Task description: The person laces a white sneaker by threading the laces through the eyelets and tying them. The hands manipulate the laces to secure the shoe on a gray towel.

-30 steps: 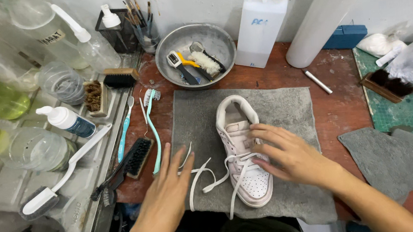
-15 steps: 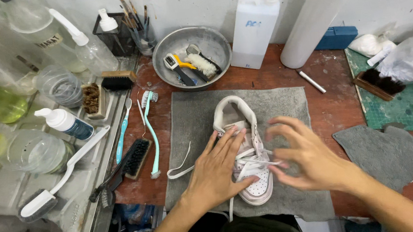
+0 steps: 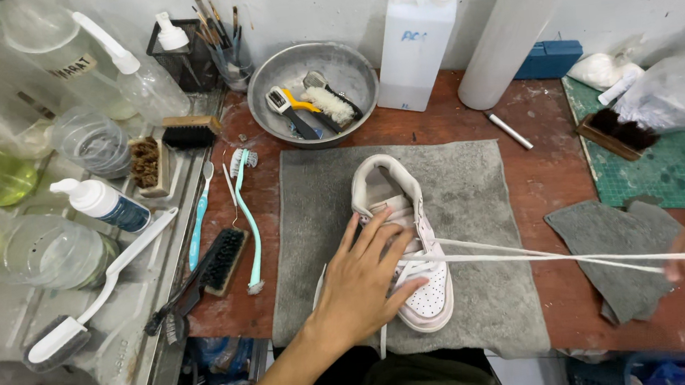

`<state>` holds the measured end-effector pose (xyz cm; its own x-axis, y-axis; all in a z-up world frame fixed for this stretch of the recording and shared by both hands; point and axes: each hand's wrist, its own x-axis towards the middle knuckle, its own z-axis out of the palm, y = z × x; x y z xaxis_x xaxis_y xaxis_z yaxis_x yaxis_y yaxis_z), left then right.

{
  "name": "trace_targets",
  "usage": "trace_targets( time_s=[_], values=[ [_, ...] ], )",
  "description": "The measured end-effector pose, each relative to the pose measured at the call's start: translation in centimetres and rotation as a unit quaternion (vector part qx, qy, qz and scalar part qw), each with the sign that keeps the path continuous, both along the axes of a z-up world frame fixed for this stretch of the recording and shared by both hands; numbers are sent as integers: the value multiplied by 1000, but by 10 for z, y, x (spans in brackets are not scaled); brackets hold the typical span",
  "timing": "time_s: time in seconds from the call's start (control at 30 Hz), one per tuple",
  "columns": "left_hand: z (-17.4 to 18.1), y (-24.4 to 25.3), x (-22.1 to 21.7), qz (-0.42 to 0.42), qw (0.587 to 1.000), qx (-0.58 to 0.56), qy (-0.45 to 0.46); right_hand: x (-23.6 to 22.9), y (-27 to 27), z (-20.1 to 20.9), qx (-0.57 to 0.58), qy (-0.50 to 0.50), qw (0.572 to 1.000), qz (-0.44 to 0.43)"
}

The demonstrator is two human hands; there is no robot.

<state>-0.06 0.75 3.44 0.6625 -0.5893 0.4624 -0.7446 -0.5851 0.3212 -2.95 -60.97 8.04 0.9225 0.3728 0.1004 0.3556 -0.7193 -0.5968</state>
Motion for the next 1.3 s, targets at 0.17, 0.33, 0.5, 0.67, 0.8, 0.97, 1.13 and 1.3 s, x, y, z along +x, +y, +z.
trace_targets(
  time_s=[0.17,0.33,0.5,0.67,0.8,0.97,1.13,1.3],
  values=[
    [2,-13,9,32,996,-76,-39,-2,272,81,-30,-116,992,-30],
    [-24,-26,21,59,995,-81,-16,30,368,50,-58,-83,981,165],
    [-12,-18,13,64,990,-122,-18,50,345,9,-39,-75,982,168],
    [1,-6,8,48,985,-166,-27,53,322,-24,-15,-133,969,207],
    [1,-5,8,45,983,-175,-28,52,326,-34,76,-132,965,212],
    [-2,-10,11,65,980,-184,-49,50,322,-51,125,-167,967,148],
    [-6,-14,14,72,972,-207,-84,54,328,-60,60,-247,962,105],
    [-7,-14,12,64,972,-222,-51,54,327,-53,104,-157,978,84]
  ],
)
